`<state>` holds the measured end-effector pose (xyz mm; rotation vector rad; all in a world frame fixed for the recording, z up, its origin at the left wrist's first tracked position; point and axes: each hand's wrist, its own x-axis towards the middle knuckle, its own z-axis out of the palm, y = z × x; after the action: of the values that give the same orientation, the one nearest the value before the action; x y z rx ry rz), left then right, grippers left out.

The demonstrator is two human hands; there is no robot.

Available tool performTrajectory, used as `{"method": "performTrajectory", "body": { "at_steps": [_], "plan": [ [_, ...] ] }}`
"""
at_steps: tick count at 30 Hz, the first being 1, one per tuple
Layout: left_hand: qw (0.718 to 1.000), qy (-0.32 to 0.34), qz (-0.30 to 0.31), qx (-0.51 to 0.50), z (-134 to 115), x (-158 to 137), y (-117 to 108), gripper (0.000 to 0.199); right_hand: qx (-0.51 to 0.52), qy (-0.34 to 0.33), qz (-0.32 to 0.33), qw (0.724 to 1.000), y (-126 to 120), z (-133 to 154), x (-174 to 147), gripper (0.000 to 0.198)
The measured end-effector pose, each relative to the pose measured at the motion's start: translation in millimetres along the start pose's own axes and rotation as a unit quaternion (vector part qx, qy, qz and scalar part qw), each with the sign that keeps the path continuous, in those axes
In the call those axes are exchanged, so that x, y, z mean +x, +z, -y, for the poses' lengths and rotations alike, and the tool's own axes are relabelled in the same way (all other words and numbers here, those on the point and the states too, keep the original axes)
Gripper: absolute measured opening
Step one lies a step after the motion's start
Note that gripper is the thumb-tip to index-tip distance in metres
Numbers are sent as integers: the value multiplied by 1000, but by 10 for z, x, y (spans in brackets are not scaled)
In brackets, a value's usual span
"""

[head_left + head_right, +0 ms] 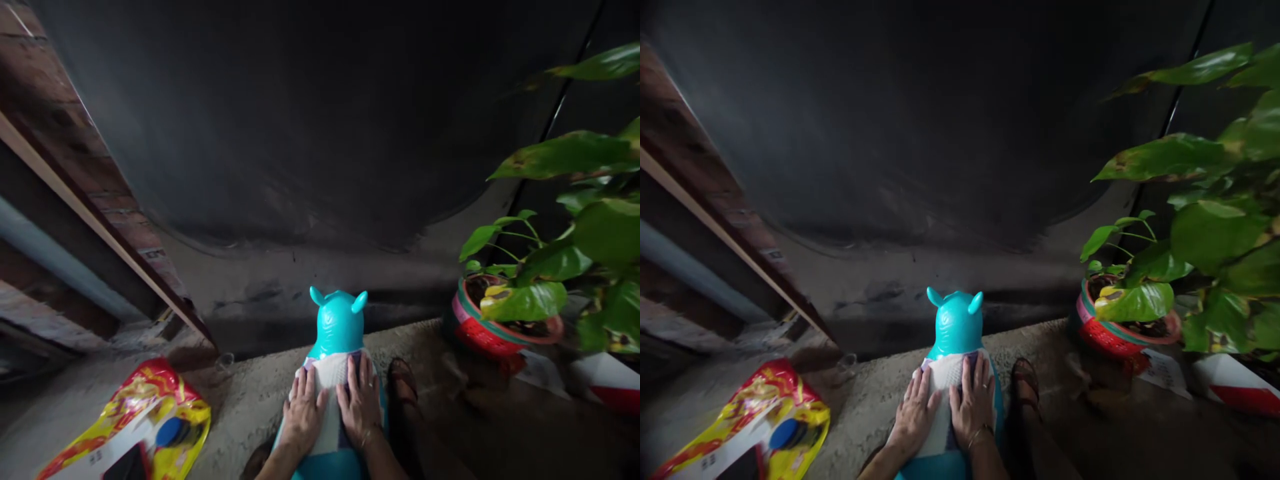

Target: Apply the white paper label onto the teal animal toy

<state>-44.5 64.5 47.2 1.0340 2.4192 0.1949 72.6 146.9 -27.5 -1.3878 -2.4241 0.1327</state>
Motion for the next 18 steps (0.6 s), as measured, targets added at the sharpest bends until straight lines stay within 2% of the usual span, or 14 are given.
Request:
{"method": "performTrajectory", "body": {
  "at_steps": [6,11,18],
  "plan": [
    [999,-3,-10,40,60,-114,155,61,-23,-14,-72,997,125,-27,-220,60],
    [997,-10,-21,79,7,-299,162,59,-40,4,-149,988,251,-31,-398,55],
    [994,16,-35,103,145,-781,278,60,-44,-48,-235,970,529,-161,-1183,70]
  ]
}}
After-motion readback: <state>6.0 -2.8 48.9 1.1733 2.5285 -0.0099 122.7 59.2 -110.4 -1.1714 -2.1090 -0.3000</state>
